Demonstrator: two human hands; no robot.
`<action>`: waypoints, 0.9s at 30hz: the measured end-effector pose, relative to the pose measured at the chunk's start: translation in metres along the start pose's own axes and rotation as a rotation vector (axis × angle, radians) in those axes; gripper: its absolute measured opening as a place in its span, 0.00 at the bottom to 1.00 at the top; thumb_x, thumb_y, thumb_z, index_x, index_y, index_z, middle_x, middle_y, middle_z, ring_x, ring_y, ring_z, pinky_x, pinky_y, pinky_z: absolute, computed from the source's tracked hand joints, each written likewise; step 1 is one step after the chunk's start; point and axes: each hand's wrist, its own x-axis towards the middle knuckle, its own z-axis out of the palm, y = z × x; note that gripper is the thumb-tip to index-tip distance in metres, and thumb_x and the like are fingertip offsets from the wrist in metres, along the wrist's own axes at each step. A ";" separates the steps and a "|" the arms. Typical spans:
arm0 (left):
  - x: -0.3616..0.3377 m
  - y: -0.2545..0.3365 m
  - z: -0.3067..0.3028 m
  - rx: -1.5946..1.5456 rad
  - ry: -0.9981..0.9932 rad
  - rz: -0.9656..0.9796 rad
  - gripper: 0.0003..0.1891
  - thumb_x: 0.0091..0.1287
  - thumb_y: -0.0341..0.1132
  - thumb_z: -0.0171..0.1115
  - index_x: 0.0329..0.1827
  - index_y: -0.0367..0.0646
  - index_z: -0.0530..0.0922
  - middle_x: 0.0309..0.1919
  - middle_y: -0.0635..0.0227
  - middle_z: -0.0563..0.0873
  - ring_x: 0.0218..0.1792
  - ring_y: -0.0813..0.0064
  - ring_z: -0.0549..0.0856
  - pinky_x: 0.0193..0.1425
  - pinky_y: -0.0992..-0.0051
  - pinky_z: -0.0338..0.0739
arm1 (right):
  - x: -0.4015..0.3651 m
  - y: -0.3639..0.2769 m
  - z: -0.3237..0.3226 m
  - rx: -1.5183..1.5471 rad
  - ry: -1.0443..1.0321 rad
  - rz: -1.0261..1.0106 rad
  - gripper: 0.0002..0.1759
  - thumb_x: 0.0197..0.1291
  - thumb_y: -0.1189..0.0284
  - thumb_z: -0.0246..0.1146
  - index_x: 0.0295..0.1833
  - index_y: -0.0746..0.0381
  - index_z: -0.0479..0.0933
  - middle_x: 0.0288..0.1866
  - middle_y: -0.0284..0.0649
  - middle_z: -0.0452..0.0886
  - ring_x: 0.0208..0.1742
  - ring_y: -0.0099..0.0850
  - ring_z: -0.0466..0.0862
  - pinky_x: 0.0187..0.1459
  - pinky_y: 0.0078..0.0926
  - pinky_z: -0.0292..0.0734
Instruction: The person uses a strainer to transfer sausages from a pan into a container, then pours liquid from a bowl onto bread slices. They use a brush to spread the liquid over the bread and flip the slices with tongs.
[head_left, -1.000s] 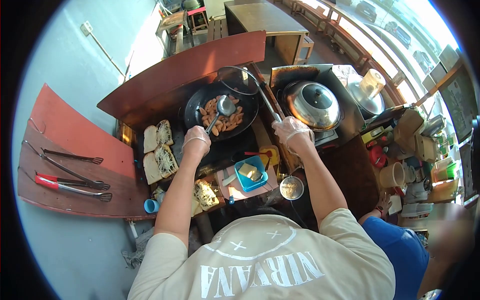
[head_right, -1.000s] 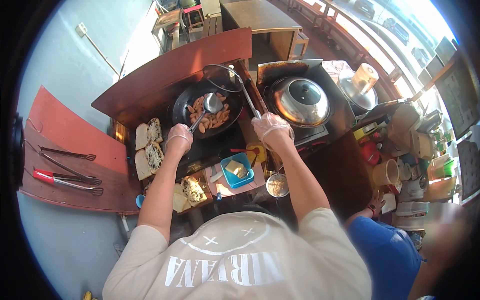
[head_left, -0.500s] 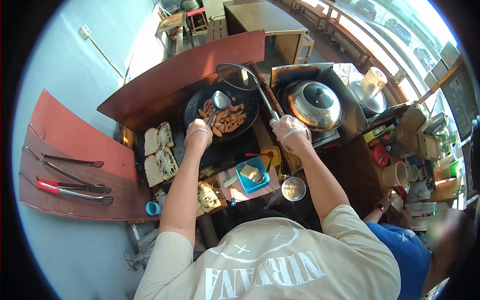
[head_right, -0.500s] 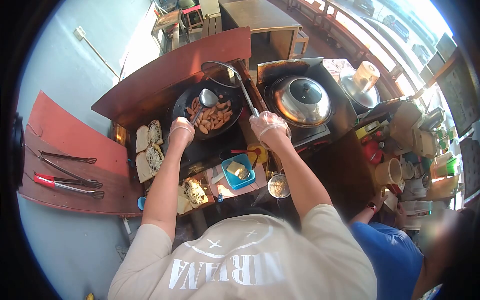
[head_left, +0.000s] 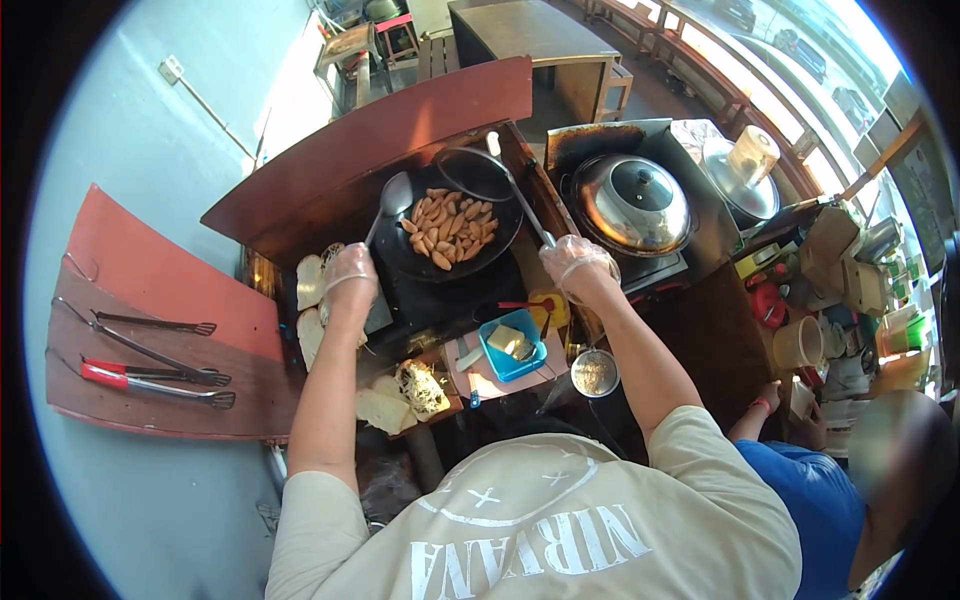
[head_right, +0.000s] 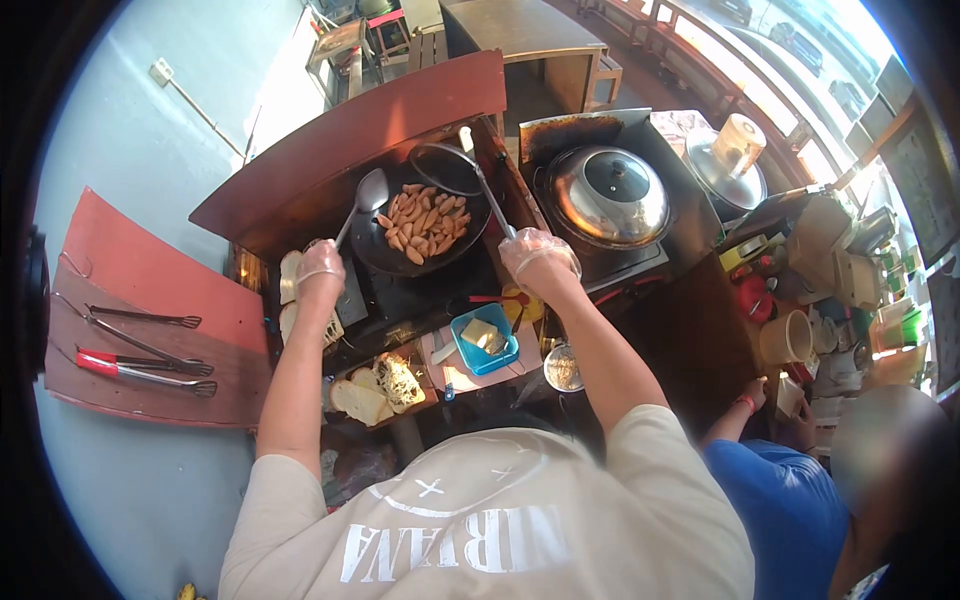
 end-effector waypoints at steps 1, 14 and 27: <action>-0.001 -0.007 0.000 0.000 0.000 0.010 0.08 0.65 0.30 0.60 0.39 0.39 0.87 0.40 0.45 0.88 0.44 0.49 0.89 0.50 0.56 0.84 | 0.002 0.001 0.005 -0.001 -0.045 -0.007 0.15 0.66 0.73 0.59 0.55 0.59 0.84 0.53 0.48 0.86 0.54 0.49 0.87 0.48 0.46 0.87; -0.013 -0.018 0.026 -0.568 -0.422 -0.083 0.10 0.51 0.32 0.73 0.36 0.40 0.88 0.33 0.56 0.90 0.36 0.62 0.90 0.45 0.66 0.82 | -0.007 0.008 0.007 -0.213 -0.112 -0.362 0.16 0.60 0.69 0.68 0.53 0.63 0.82 0.46 0.45 0.88 0.50 0.43 0.89 0.49 0.35 0.86; -0.055 -0.001 -0.075 0.040 -0.147 0.370 0.13 0.65 0.37 0.65 0.51 0.50 0.86 0.40 0.55 0.88 0.43 0.52 0.87 0.51 0.55 0.81 | -0.002 0.044 0.036 0.427 0.143 -0.400 0.08 0.67 0.71 0.60 0.45 0.64 0.81 0.39 0.37 0.86 0.30 0.24 0.83 0.30 0.22 0.79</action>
